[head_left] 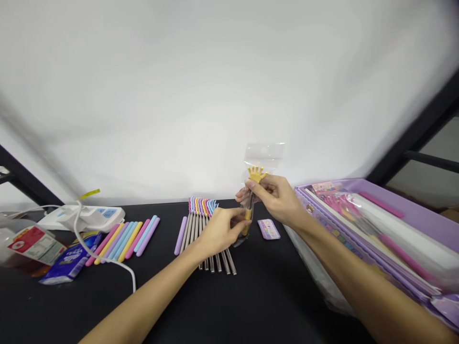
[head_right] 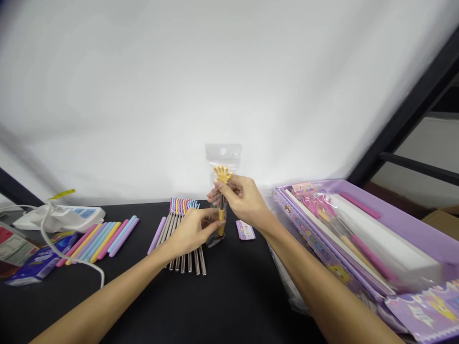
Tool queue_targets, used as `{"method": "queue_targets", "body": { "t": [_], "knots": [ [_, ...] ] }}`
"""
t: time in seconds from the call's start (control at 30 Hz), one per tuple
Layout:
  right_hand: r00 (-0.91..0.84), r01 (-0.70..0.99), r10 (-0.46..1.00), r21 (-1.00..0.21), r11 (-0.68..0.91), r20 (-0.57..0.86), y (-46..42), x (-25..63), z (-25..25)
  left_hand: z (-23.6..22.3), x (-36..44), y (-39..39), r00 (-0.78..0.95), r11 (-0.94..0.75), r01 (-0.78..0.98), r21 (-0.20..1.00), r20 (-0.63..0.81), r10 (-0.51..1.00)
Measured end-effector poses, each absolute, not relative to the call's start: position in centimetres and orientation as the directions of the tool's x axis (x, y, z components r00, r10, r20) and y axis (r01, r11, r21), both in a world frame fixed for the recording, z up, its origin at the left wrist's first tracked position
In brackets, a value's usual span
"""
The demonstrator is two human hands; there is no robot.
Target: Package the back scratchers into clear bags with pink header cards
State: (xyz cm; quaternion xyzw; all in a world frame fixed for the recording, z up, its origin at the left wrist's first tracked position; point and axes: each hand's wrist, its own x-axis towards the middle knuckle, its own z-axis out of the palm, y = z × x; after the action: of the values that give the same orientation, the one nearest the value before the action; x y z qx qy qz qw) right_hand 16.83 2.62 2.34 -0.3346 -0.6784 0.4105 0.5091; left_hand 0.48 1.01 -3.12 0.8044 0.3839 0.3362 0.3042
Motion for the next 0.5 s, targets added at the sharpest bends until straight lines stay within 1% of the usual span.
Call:
{"method": "queue_targets", "body": {
  "t": [0.13,0.2,0.3,0.4,0.43,0.5],
  "knots": [
    [-0.246,0.074,0.889,-0.907,0.414,0.385,3.0,17.0,2.2,-3.1,0.6,0.8,0.474,-0.491,0.391,0.779,0.286,0.833],
    [-0.221,0.073,0.901,-0.914,0.398,0.374,3.3,17.1,2.2,-3.1,0.5,0.7,0.479,-0.476,0.347,0.808,0.283,0.831],
    [-0.09,-0.015,0.927,-0.932,0.363,0.363,3.7,17.2,2.3,-3.0,-0.2,0.8,0.519,-0.422,0.269,0.866,0.239,0.821],
    [0.084,-0.12,0.949,-0.943,0.311,0.302,4.1,17.6,2.7,-2.7,-1.3,1.1,0.565,-0.33,0.232,0.915,0.149,0.811],
    [0.104,-0.146,0.958,-0.948,0.281,0.268,4.2,17.8,2.8,-2.6,-1.7,1.2,0.575,-0.285,0.217,0.934,0.114,0.81],
    [0.086,-0.19,0.976,-0.958,0.213,0.2,4.4,18.3,2.9,-2.2,-2.3,1.2,0.595,-0.182,0.167,0.969,0.048,0.803]
  ]
}}
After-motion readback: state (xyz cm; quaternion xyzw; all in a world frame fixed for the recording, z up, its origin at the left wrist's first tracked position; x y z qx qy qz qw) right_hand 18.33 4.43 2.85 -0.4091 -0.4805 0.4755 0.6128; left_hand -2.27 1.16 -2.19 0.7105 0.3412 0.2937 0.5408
